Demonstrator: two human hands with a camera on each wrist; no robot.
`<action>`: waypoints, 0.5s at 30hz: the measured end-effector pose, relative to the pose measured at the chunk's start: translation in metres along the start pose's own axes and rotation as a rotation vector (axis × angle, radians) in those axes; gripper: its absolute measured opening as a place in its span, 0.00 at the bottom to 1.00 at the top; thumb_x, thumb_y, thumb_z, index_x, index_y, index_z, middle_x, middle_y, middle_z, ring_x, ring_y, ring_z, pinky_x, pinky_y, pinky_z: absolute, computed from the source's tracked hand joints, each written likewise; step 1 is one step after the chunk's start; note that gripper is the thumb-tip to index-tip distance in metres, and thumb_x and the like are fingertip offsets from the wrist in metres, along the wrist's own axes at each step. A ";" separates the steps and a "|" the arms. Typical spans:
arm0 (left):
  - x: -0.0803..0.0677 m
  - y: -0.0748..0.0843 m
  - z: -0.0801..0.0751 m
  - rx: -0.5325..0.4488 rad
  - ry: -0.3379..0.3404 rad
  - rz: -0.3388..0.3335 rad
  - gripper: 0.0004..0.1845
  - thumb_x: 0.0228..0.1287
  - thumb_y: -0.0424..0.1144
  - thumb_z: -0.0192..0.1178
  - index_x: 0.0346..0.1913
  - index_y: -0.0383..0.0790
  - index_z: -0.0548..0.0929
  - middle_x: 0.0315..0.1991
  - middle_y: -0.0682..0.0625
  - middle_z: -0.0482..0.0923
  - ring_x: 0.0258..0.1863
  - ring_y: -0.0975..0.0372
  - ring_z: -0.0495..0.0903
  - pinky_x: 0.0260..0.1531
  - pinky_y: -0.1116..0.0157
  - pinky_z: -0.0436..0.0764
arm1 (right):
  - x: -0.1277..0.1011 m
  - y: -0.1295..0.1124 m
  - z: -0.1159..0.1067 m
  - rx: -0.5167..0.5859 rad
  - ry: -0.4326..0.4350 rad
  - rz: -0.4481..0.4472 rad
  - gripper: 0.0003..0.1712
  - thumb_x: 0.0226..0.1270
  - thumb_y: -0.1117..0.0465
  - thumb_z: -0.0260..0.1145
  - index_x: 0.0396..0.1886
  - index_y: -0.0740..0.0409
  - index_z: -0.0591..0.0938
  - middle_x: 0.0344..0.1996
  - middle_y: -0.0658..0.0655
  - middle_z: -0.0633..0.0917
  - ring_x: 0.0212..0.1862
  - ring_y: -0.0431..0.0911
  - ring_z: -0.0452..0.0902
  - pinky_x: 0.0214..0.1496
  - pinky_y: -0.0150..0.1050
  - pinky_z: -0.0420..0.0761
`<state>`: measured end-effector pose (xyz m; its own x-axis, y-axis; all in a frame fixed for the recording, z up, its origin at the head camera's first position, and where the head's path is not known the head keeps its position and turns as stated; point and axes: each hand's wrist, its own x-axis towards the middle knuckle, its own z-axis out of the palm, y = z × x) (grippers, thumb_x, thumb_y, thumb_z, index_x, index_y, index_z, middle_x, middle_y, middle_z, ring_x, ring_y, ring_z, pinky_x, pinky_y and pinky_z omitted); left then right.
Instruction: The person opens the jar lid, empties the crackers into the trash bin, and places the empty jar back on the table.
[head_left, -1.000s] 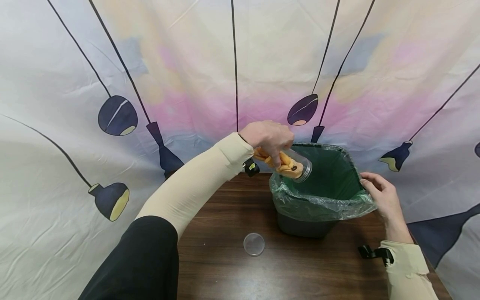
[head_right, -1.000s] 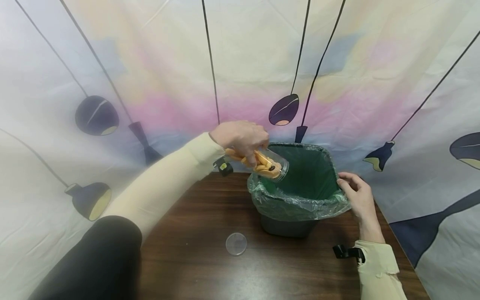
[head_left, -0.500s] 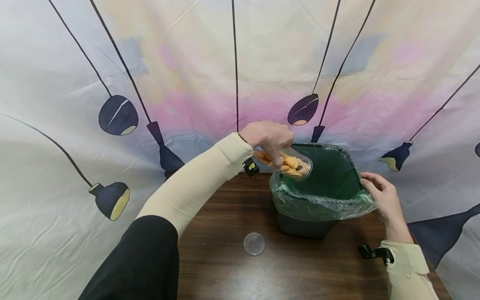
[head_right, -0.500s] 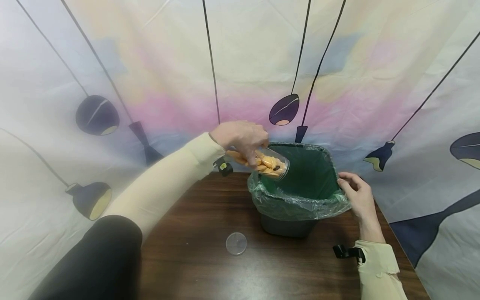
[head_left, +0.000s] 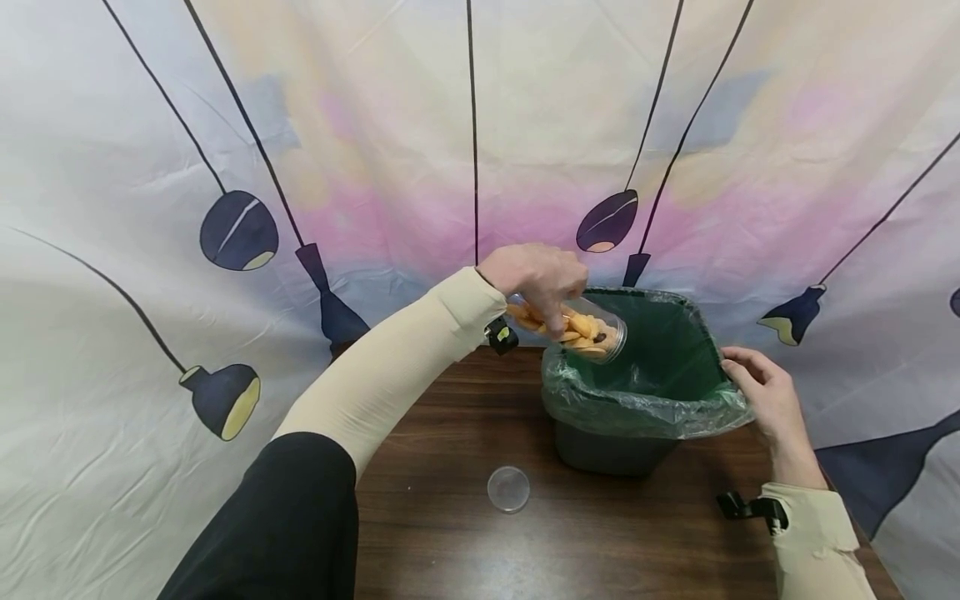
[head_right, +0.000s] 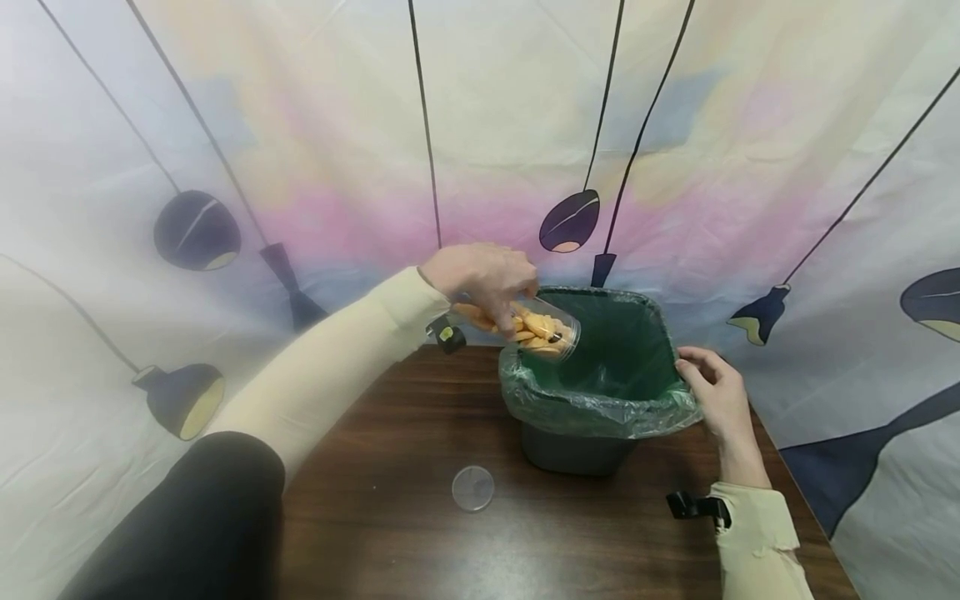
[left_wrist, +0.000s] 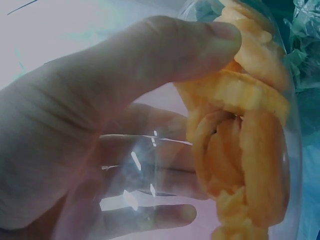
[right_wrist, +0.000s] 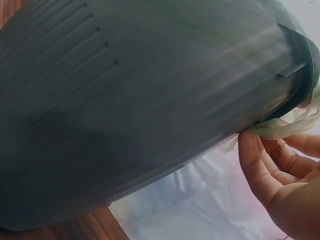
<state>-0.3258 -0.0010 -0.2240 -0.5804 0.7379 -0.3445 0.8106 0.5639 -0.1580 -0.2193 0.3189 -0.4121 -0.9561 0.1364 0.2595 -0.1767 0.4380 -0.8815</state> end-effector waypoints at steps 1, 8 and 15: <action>0.000 0.000 0.001 -0.003 0.004 0.001 0.27 0.41 0.58 0.70 0.18 0.51 0.61 0.18 0.58 0.48 0.18 0.66 0.49 0.19 0.67 0.50 | 0.000 0.000 0.000 -0.002 0.002 -0.001 0.20 0.74 0.53 0.57 0.59 0.59 0.78 0.44 0.28 0.75 0.46 0.26 0.70 0.42 0.19 0.69; -0.002 -0.004 0.007 -0.019 0.040 0.028 0.28 0.45 0.60 0.70 0.20 0.50 0.61 0.19 0.57 0.49 0.17 0.66 0.50 0.19 0.67 0.51 | -0.001 0.000 -0.001 -0.013 0.009 0.003 0.20 0.74 0.53 0.57 0.58 0.59 0.78 0.43 0.28 0.75 0.46 0.26 0.70 0.42 0.19 0.69; -0.004 -0.010 0.011 -0.061 0.098 0.051 0.26 0.45 0.62 0.70 0.23 0.49 0.67 0.20 0.57 0.53 0.18 0.66 0.55 0.19 0.67 0.53 | 0.000 0.000 -0.001 -0.016 0.011 -0.007 0.20 0.74 0.52 0.57 0.58 0.59 0.78 0.43 0.27 0.75 0.46 0.26 0.70 0.42 0.19 0.68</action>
<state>-0.3306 -0.0140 -0.2312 -0.5459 0.7970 -0.2584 0.8347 0.5440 -0.0853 -0.2186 0.3198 -0.4112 -0.9521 0.1434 0.2701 -0.1795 0.4528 -0.8733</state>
